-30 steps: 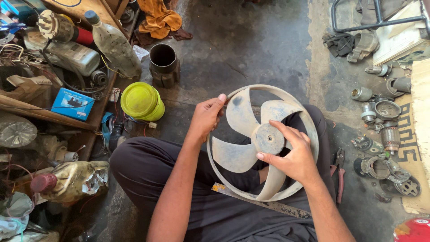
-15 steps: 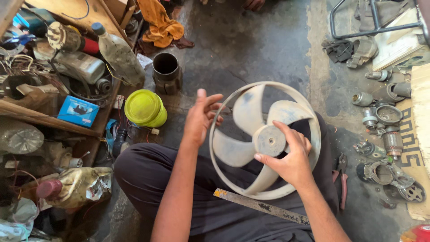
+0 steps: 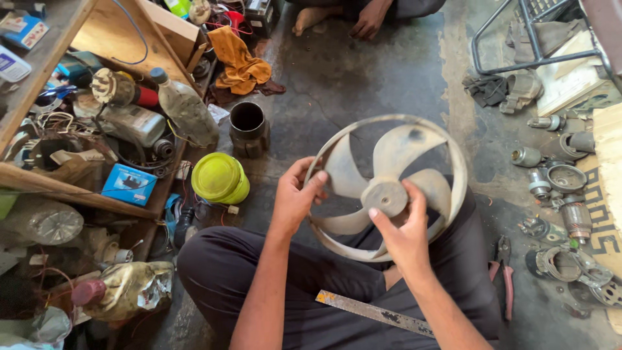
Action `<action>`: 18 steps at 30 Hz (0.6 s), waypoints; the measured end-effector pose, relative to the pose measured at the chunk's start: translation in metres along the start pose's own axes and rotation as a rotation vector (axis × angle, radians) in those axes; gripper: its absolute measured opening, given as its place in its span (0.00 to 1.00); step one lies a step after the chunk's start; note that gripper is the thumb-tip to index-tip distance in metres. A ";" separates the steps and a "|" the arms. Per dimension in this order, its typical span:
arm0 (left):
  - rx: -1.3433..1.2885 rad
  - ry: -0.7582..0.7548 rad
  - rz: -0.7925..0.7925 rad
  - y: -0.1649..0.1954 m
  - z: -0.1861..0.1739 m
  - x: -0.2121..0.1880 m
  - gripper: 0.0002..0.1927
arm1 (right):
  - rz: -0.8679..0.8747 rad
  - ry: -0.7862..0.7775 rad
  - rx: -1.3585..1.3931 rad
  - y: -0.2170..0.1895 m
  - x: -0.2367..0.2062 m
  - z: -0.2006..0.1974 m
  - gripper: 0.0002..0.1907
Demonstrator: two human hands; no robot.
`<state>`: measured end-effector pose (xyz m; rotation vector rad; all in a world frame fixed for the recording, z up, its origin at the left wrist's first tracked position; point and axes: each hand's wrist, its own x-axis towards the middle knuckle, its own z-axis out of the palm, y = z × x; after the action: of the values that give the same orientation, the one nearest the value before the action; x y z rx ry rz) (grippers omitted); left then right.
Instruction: The person files the edges of a fan blade using a metal file. They hold the fan blade with one hand and move the file along the blade's edge repeatedly.
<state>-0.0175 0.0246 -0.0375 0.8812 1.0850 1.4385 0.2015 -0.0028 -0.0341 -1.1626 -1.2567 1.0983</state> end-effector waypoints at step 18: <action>0.504 0.348 0.228 0.002 0.015 -0.007 0.10 | 0.032 -0.004 -0.213 0.015 -0.015 0.010 0.39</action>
<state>-0.0027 0.0200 -0.0304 1.1619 1.7010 1.5706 0.1916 -0.0154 -0.0510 -1.3442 -1.3880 1.0075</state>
